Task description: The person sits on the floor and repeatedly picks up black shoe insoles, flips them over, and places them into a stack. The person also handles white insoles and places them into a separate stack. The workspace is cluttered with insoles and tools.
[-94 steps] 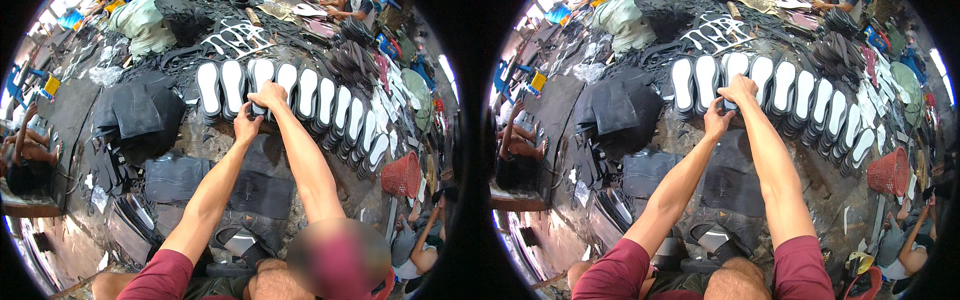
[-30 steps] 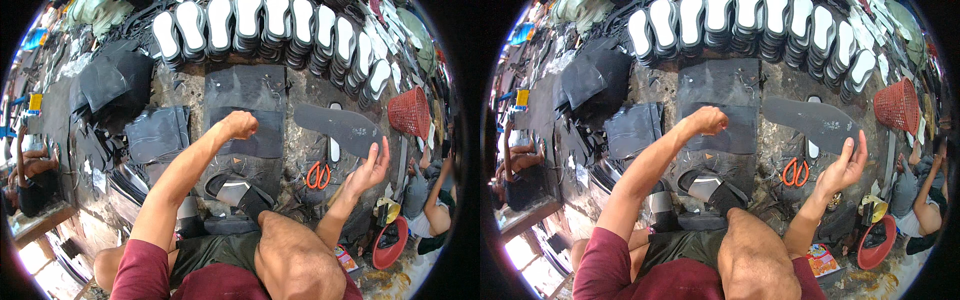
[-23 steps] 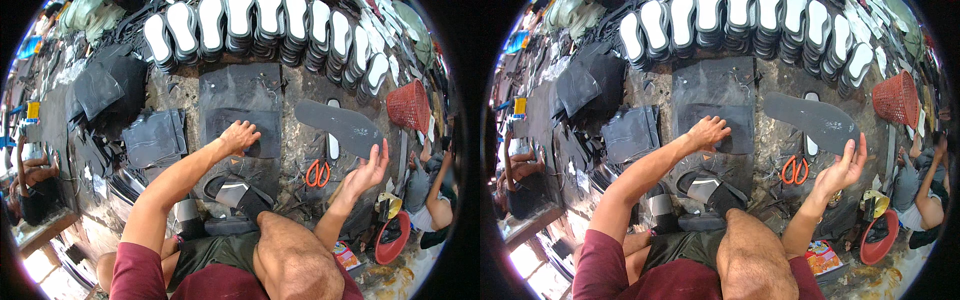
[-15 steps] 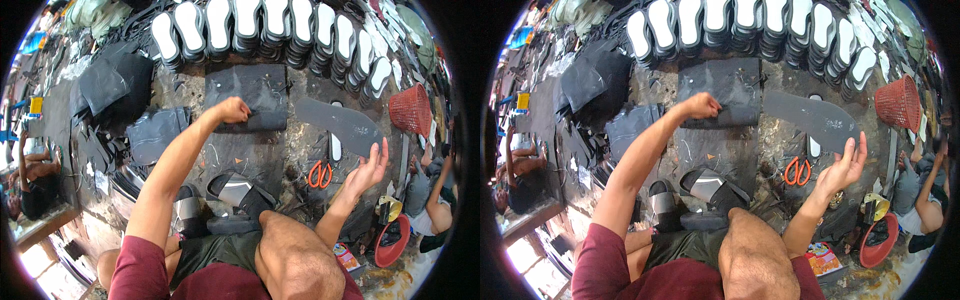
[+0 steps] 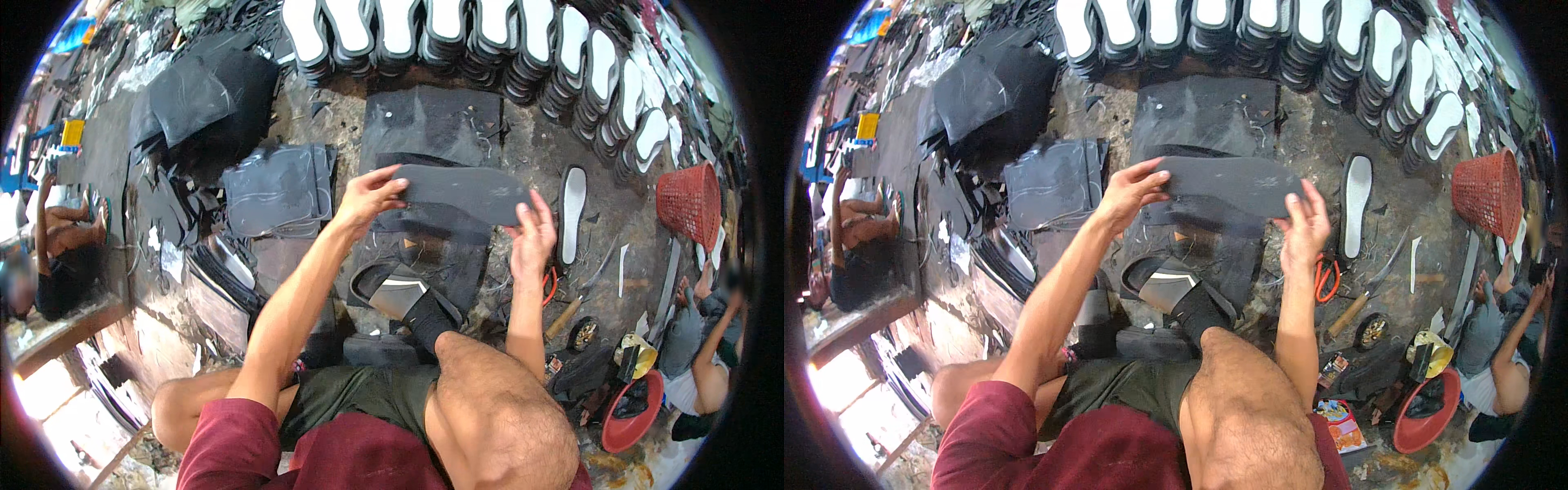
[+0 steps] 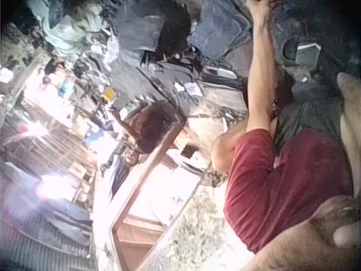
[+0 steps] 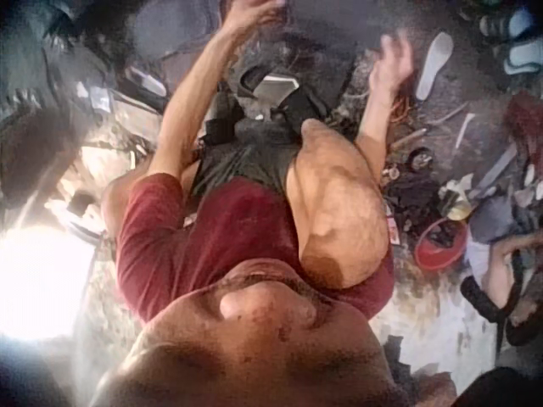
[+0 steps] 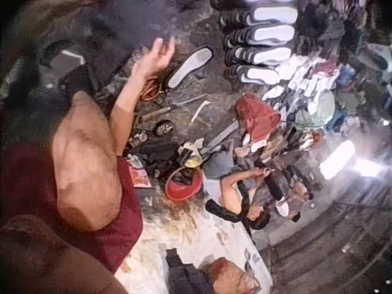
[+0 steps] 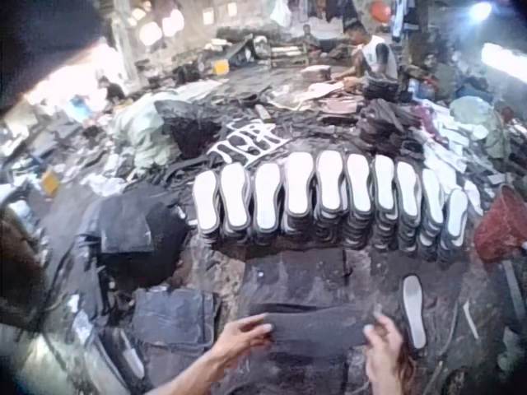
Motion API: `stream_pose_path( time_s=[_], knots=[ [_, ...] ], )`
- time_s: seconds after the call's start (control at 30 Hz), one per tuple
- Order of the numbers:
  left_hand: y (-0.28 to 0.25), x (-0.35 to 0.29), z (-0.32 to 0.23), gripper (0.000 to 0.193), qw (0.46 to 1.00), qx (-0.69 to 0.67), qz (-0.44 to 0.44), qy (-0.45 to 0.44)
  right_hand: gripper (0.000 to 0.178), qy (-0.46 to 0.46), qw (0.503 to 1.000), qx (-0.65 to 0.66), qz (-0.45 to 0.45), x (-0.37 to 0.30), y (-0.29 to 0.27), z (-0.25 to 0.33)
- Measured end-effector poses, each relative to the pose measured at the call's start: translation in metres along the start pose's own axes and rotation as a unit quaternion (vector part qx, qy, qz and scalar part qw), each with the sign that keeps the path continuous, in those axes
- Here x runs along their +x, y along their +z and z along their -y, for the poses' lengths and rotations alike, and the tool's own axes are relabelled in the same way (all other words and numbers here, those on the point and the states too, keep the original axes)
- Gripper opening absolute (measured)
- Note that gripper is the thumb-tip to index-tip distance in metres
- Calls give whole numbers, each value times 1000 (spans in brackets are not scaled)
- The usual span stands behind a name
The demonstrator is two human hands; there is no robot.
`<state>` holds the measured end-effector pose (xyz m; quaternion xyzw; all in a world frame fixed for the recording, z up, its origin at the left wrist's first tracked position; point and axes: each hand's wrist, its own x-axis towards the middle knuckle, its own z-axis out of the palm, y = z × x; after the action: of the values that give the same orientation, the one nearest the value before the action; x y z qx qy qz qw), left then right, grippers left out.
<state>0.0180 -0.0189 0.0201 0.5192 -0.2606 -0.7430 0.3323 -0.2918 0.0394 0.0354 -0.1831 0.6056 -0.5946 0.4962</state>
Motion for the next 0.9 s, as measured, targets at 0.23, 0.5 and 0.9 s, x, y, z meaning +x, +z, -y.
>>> stream_pose_path(
  time_s=[0.23,0.5,0.9],
  knots=[
    [-26,-34,65,43,957,148,-248,38,44,51,982,-176,46,-16,-8,-56],
    [-19,-35,82,30,861,384,-289,167,42,32,982,-184,36,-6,-15,-75],
    [-19,-33,77,28,874,347,-309,141,41,40,982,-182,42,-4,-15,-79]
  ],
)
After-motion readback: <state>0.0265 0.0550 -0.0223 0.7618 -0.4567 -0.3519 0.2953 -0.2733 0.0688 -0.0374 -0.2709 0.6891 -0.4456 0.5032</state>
